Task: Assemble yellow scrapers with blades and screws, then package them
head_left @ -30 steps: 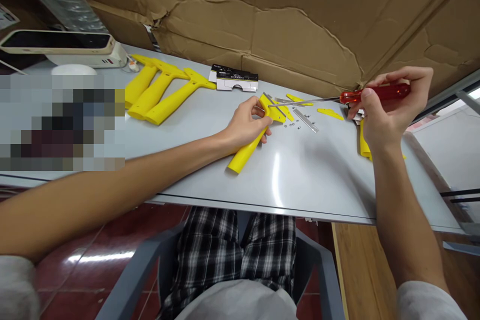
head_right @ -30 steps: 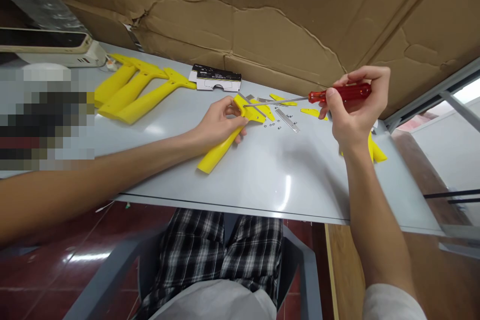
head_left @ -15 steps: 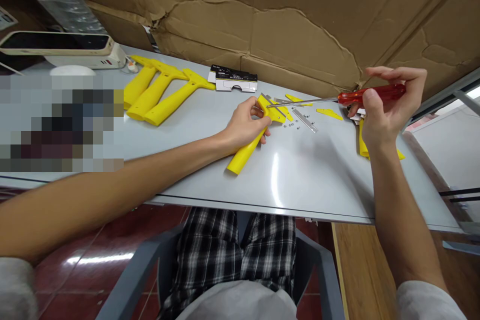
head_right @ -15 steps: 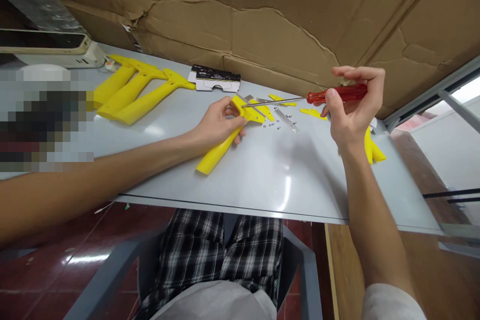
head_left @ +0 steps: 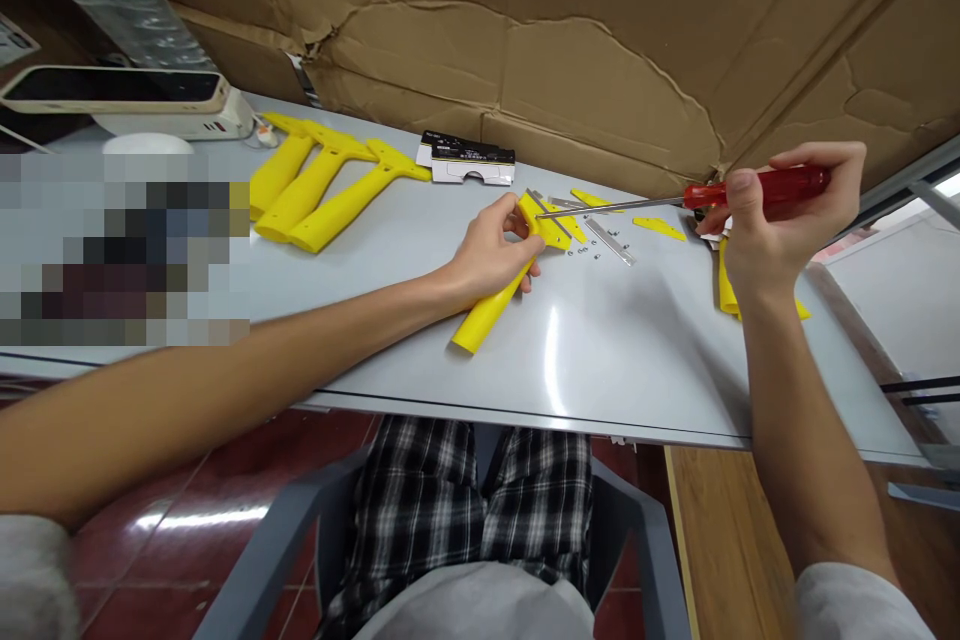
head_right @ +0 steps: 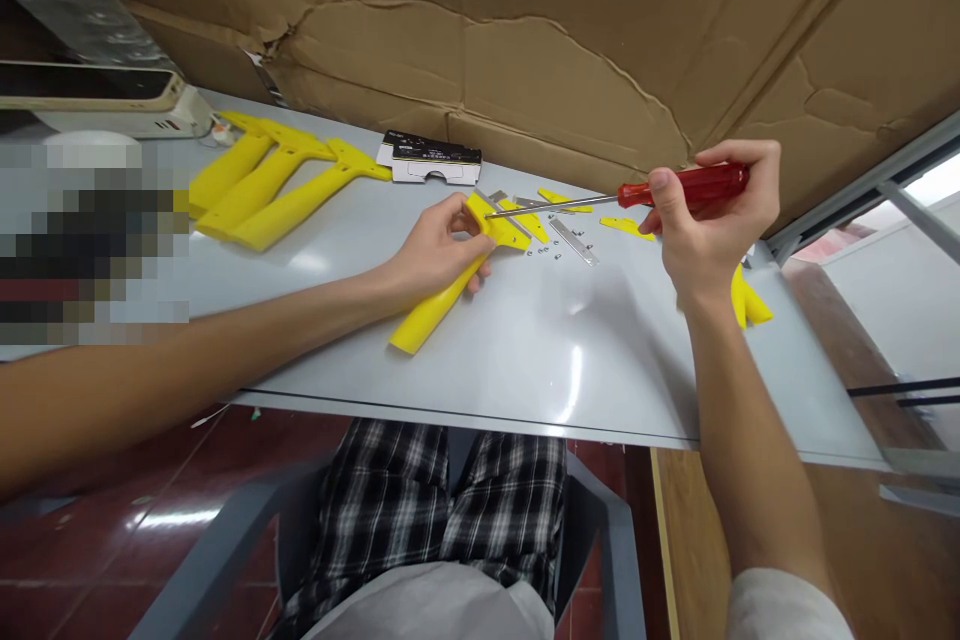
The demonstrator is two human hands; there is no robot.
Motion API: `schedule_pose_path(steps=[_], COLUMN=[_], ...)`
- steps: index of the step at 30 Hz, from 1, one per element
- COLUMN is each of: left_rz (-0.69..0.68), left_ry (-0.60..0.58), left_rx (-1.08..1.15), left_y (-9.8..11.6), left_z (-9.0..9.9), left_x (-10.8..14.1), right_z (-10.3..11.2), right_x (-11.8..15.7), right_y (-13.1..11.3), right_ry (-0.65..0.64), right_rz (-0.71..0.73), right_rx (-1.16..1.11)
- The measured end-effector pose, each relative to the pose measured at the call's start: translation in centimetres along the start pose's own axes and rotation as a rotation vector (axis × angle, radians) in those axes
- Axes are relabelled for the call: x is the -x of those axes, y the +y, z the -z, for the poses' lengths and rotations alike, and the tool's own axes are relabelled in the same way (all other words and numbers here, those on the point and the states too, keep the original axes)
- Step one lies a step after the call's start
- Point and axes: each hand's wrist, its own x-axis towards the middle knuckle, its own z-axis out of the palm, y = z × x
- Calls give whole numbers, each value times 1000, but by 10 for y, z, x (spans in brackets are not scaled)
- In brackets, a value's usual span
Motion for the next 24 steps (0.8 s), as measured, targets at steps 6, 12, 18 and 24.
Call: schedule_pose_path(steps=[6, 12, 18, 24], left_rz=[-17, 8, 12, -10], left_ry=[-6, 9, 7, 4], left_rx=[17, 34, 20, 13], left_y=[-3, 0, 1, -2], left_z=[0, -1, 0, 0], left_x=[0, 1, 2, -1], right_z=[-2, 1, 3, -4], right_x=[0, 0, -1, 1], right_y=[-3, -14, -7, -7], right_ry=[-60, -101, -37, -28], right_rz=[52, -34, 26, 56], right_rx=[-185, -76, 49, -85])
